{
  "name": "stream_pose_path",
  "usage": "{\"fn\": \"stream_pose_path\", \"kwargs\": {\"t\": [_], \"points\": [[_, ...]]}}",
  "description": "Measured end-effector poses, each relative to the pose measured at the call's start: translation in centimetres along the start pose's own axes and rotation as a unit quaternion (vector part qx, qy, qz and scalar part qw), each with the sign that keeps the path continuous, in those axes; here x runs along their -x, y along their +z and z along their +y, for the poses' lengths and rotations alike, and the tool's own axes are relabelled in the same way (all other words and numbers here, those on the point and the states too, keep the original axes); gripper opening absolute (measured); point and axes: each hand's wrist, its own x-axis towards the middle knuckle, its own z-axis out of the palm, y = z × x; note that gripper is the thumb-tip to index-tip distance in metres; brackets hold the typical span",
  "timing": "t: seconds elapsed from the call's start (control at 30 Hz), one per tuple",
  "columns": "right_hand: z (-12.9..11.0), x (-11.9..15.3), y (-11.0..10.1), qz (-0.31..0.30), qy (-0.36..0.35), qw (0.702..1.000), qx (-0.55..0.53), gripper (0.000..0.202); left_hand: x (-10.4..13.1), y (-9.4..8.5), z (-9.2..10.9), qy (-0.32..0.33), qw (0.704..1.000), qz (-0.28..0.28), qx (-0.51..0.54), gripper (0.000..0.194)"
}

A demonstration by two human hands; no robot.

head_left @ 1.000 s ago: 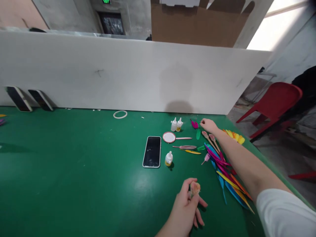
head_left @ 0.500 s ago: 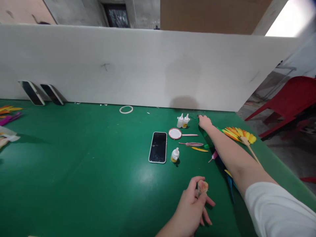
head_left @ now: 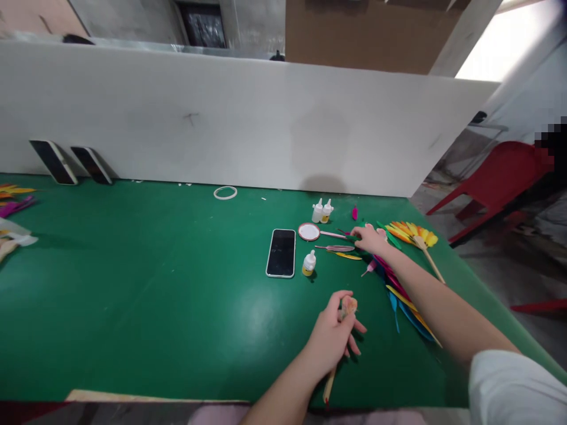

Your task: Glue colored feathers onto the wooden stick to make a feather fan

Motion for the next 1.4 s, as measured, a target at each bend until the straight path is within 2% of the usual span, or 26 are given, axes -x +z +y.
{"fn": "stream_pose_path", "kwargs": {"t": [0.13,0.23,0.33,0.43,0.53,0.63,0.77,0.83,0.9,0.93,0.97,1.03,1.07,1.1,1.13,1.2,1.23,1.3,1.4], "points": [[1.0,6.7,0.4,-0.017,-0.028,0.999,-0.040,0.027,-0.2,0.0,0.2,0.013,0.999,0.030,-0.005,0.036],[1.7,8.4,-0.5,-0.006,-0.043,0.998,-0.054,0.024,-0.2,-0.3,0.2,0.047,0.995,0.088,-0.013,0.035],[2.0,6.1,-2.0,0.031,-0.028,0.998,-0.042,0.027,0.0,-0.7,0.0,0.089,0.985,0.136,-0.052,0.035],[1.8,1.2,-2.8,0.059,0.003,0.998,-0.013,0.037,0.0,-0.9,0.0,0.103,0.981,0.153,-0.058,0.033],[1.4,-3.5,-2.1,0.051,0.028,0.998,0.011,0.045,-0.3,-0.9,-0.1,0.086,0.986,0.137,-0.039,0.032],[1.1,-6.2,-0.7,0.042,0.060,0.997,0.020,0.049,-1.2,-1.0,-0.1,0.049,0.988,0.137,-0.042,0.033],[1.0,-6.8,0.1,0.063,0.053,0.996,0.016,0.037,-2.8,-1.2,-0.6,0.040,0.980,0.175,-0.085,0.035],[1.0,-5.9,-0.1,0.086,0.040,0.995,0.006,0.033,-2.9,-1.2,-0.9,0.043,0.975,0.190,-0.106,0.040],[1.0,-4.0,-0.5,0.119,0.034,0.992,-0.012,0.036,-2.0,-1.4,-0.9,0.061,0.964,0.209,-0.152,0.046],[1.1,-2.8,-0.7,0.138,0.033,0.990,-0.026,0.038,-1.2,-1.7,-0.6,0.077,0.953,0.226,-0.187,0.046],[1.2,-1.3,-0.8,0.159,0.036,0.986,-0.040,0.041,-0.2,-2.1,-0.1,0.106,0.928,0.247,-0.257,0.041],[1.3,2.0,-0.8,0.189,0.028,0.979,-0.069,0.042,1.5,-3.8,1.6,0.133,0.859,0.337,-0.361,0.029],[1.4,3.7,-0.7,0.208,0.023,0.974,-0.091,0.041,1.9,-4.9,2.8,0.128,0.822,0.399,-0.386,0.029],[1.3,5.3,-0.5,0.248,0.019,0.956,-0.158,0.038,2.0,-6.1,4.1,0.108,0.780,0.443,-0.428,0.033],[1.3,6.7,-0.1,0.279,0.013,0.934,-0.222,0.034,1.6,-7.4,5.3,0.069,0.748,0.445,-0.488,0.037],[1.0,8.8,0.6,0.304,0.011,0.897,-0.321,0.035,-0.5,-9.6,7.4,0.034,0.738,0.417,-0.530,0.046],[0.9,9.4,0.9,0.299,0.028,0.889,-0.346,0.038,-1.9,-10.3,8.1,0.019,0.735,0.398,-0.549,0.054],[0.8,10.0,1.5,0.269,0.061,0.896,-0.348,0.039,-4.7,-11.1,8.6,-0.005,0.715,0.383,-0.584,0.063],[0.9,10.0,1.8,0.230,0.071,0.917,-0.318,0.032,-7.7,-10.9,8.2,-0.029,0.687,0.383,-0.618,0.072]]}}
